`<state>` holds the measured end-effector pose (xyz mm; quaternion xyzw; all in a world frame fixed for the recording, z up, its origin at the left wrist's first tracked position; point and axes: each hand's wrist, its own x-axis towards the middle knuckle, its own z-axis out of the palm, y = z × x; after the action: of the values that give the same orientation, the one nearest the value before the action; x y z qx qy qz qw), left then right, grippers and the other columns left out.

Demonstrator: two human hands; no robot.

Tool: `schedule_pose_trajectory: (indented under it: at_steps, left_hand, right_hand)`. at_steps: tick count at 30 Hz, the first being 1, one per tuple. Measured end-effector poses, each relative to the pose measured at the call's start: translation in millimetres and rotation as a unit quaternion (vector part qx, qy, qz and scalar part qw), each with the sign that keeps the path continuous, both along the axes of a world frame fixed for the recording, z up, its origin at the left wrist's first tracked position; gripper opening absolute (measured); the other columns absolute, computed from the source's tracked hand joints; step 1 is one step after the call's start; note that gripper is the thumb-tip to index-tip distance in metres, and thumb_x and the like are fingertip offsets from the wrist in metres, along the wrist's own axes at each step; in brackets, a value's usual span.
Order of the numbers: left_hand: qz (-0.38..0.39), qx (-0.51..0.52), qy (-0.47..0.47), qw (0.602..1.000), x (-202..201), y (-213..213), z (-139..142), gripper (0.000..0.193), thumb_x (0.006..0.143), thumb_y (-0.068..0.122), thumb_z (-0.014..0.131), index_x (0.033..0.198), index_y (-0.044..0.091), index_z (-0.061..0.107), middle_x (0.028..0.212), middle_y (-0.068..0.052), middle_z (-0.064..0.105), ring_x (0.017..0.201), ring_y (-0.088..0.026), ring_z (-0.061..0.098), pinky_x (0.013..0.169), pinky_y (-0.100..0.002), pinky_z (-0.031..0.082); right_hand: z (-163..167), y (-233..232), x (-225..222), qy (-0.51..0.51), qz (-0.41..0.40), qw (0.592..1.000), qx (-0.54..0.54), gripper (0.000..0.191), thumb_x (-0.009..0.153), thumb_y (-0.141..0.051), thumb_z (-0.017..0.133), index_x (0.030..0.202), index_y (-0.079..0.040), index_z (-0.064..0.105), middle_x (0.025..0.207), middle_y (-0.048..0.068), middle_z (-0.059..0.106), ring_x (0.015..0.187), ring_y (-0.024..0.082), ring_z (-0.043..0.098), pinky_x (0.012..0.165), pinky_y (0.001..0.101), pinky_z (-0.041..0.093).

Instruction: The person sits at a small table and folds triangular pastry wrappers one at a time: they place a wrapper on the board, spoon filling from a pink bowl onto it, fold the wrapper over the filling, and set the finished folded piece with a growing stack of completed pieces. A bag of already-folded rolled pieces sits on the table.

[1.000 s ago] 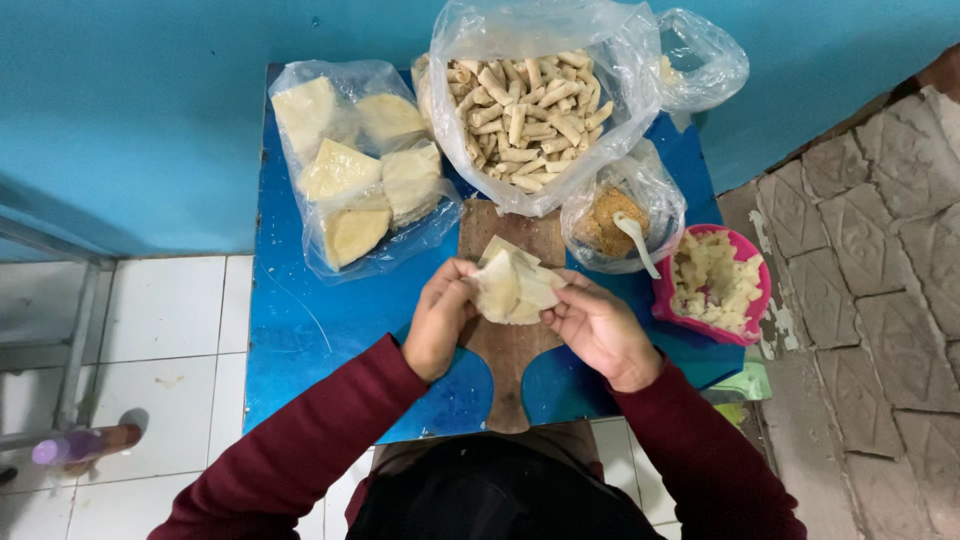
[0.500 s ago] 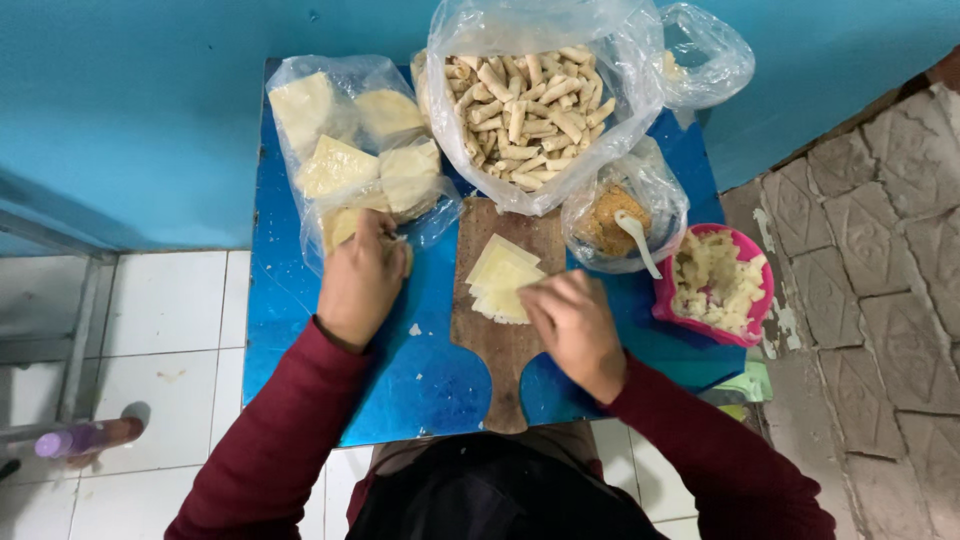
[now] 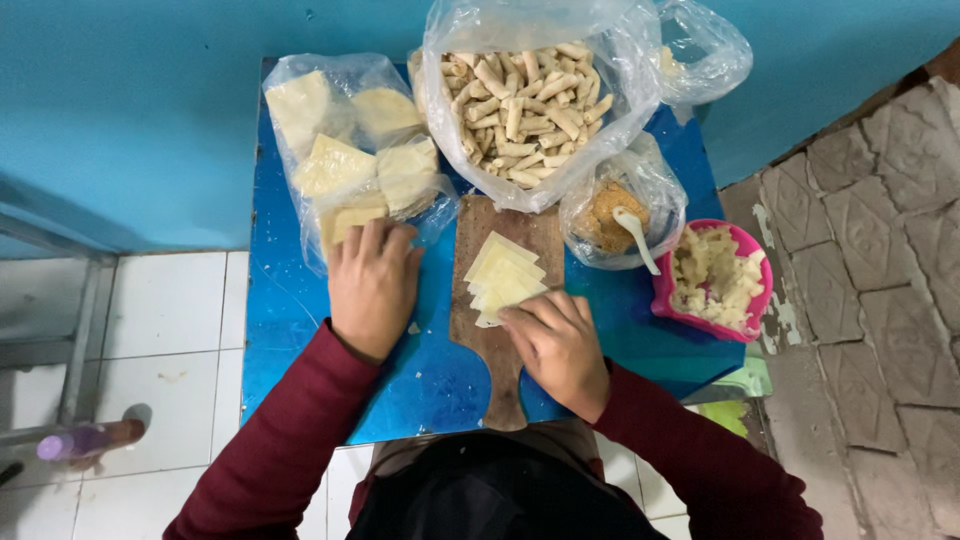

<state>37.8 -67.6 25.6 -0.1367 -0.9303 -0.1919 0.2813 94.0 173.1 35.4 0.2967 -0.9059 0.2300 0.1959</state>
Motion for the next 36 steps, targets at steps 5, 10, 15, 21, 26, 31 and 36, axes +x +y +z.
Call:
schedule_pose_trajectory:
  at_steps: [5,10,15,21,26,31,36]
  left_hand:
    - [-0.115,0.016,-0.006,0.993,7.6,21.4,5.2,0.019,0.090,0.017,0.073,0.107,0.010,0.067,0.108,-0.006,0.065,0.095,-0.029,0.061,0.081,-0.043,0.047]
    - [-0.173,0.013,0.012,0.985,13.0,40.1,11.5,0.020,0.090,0.015,0.072,0.108,0.007,0.067,0.111,-0.008,0.065,0.098,-0.029,0.062,0.084,-0.042,0.049]
    - [-0.202,0.034,0.008,0.979,17.5,56.0,21.8,0.016,0.091,0.013,0.072,0.105,0.007,0.067,0.109,-0.007,0.066,0.096,-0.028,0.063,0.084,-0.041,0.049]
    - [-0.239,0.016,-0.009,0.971,21.5,83.4,31.7,0.012,0.091,0.015,0.074,0.098,0.008,0.068,0.101,-0.006,0.065,0.090,-0.027,0.062,0.076,-0.041,0.047]
    - [-0.255,-0.004,-0.008,0.967,18.1,103.2,31.6,0.012,0.090,0.016,0.075,0.093,0.007,0.068,0.098,-0.007,0.064,0.088,-0.028,0.062,0.075,-0.041,0.047]
    - [-0.260,0.014,-0.012,0.966,13.0,111.5,26.5,0.010,0.091,0.015,0.074,0.094,0.007,0.068,0.100,-0.005,0.066,0.088,-0.026,0.063,0.076,-0.040,0.048]
    - [-0.245,0.025,-0.022,0.969,5.8,107.9,18.3,0.010,0.090,0.015,0.074,0.095,0.007,0.069,0.101,-0.005,0.066,0.091,-0.027,0.063,0.077,-0.040,0.048]
  right_hand:
    - [8.3,10.3,7.6,-0.009,0.007,1.000,-0.004,0.029,0.088,-0.017,0.077,0.115,-0.009,0.072,0.104,0.001,0.066,0.100,0.023,0.061,0.088,0.0375,0.041]
    - [13.5,57.6,15.2,0.043,-0.018,0.999,0.012,0.043,0.082,-0.028,0.082,0.119,-0.010,0.068,0.115,0.006,0.065,0.106,0.025,0.061,0.090,0.0421,0.040]
    - [27.1,171.9,9.6,0.050,-0.176,0.979,0.087,0.061,0.075,-0.047,0.089,0.124,-0.014,0.072,0.131,0.007,0.058,0.115,0.029,0.050,0.097,0.0517,0.039]
    - [15.8,252.4,3.3,-0.118,-0.284,0.918,0.252,0.064,0.061,-0.055,0.085,0.116,-0.022,0.076,0.154,0.014,0.039,0.139,0.047,0.026,0.102,0.0660,0.030]
    - [4.9,269.2,-1.1,-0.171,-0.237,0.916,0.275,0.043,0.069,-0.046,0.081,0.104,-0.022,0.079,0.154,0.010,0.038,0.148,0.040,0.022,0.109,0.0663,0.029]
    - [3.4,273.1,-7.8,-0.204,-0.218,0.911,0.285,0.031,0.075,-0.037,0.080,0.098,-0.016,0.080,0.146,0.010,0.042,0.144,0.040,0.022,0.103,0.0683,0.028]
    - [3.5,269.0,-4.1,-0.142,-0.214,0.942,0.216,0.023,0.068,-0.029,0.087,0.082,-0.015,0.075,0.130,0.005,0.052,0.136,0.035,0.035,0.104,0.0624,0.032]
